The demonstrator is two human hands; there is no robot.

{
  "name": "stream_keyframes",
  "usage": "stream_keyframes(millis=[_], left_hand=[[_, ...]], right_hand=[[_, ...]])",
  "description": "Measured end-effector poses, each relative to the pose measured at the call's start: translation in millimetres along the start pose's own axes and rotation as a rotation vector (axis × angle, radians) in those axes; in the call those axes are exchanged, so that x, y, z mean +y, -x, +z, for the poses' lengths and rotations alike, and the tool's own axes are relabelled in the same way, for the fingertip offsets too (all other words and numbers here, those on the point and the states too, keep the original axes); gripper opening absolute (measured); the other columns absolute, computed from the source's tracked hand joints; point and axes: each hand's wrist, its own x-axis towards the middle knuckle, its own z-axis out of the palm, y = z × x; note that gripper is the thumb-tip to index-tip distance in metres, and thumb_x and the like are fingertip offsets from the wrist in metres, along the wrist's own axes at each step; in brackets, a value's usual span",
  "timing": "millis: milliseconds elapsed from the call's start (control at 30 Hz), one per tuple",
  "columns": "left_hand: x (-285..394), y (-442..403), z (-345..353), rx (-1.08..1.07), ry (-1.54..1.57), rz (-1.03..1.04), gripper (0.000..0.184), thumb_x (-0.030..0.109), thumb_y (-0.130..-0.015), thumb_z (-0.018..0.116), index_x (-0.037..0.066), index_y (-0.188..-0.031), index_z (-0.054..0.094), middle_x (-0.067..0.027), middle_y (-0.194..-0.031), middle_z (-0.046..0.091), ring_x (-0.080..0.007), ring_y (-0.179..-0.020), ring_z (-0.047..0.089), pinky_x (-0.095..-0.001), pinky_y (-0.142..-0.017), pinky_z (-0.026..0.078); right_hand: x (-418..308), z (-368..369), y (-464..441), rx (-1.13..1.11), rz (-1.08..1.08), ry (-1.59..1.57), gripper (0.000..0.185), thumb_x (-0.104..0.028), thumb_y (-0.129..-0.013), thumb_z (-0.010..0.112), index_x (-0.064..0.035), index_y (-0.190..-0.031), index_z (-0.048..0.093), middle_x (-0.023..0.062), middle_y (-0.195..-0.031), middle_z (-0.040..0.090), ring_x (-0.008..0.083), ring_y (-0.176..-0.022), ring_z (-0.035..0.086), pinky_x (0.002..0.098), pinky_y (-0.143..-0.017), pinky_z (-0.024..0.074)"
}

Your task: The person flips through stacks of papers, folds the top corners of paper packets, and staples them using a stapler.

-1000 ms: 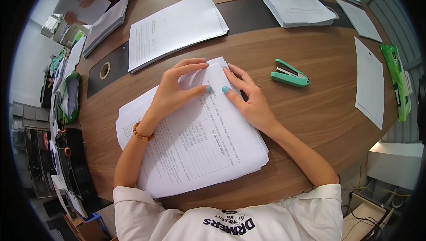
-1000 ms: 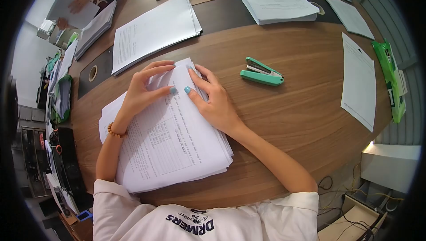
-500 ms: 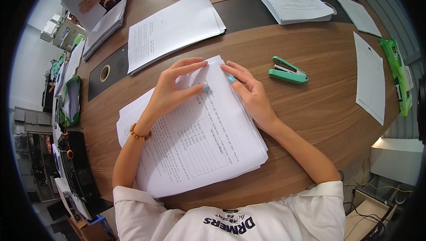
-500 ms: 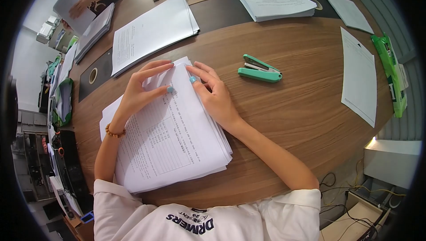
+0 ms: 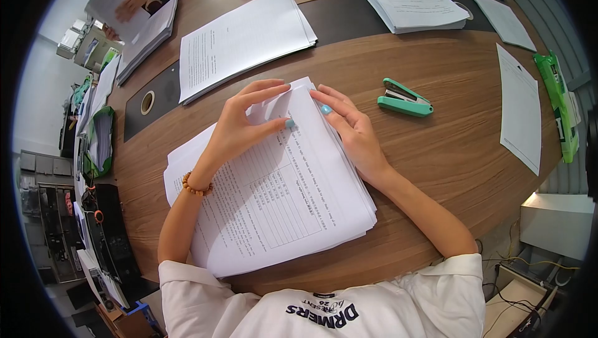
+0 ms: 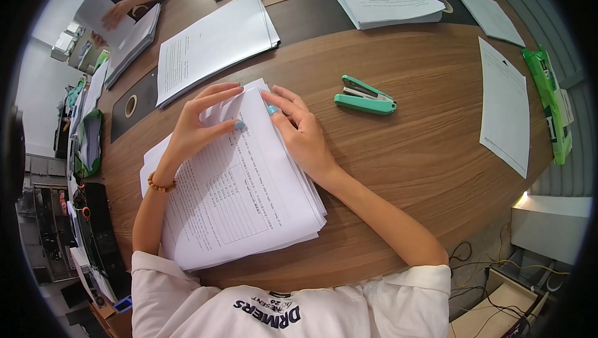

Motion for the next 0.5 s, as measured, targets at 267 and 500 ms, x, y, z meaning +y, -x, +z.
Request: stream_keyframes(millis=[267,500], left_hand=[[3.6,-1.2,0.0,-0.017,0.003,-0.028,0.052,0.019,-0.064,0.074,0.012,-0.113,0.062,-0.0114,-0.122,0.054,-0.0244,-0.114,0.049,-0.0401,-0.098,0.037],[-1.9,-2.6,0.3,-0.02,-0.037,0.046,0.047,0.019,-0.069,0.074,0.011,-0.113,0.062,-0.0109,-0.12,0.054,-0.0236,-0.108,0.053,-0.036,-0.089,0.045]], right_hand=[[0.6,0.5,-1.0,-0.018,-0.014,0.001,0.036,-0.014,-0.089,0.043,-0.0049,-0.122,0.053,0.0142,-0.137,0.035,0.0214,-0.117,0.043,0.0293,-0.093,0.0382],[3.0,1.0,-1.5,-0.029,-0.016,0.037,0.036,-0.015,-0.089,0.044,-0.0081,-0.123,0.053,0.0149,-0.137,0.034,0.0223,-0.119,0.041,0.0295,-0.095,0.0364]])
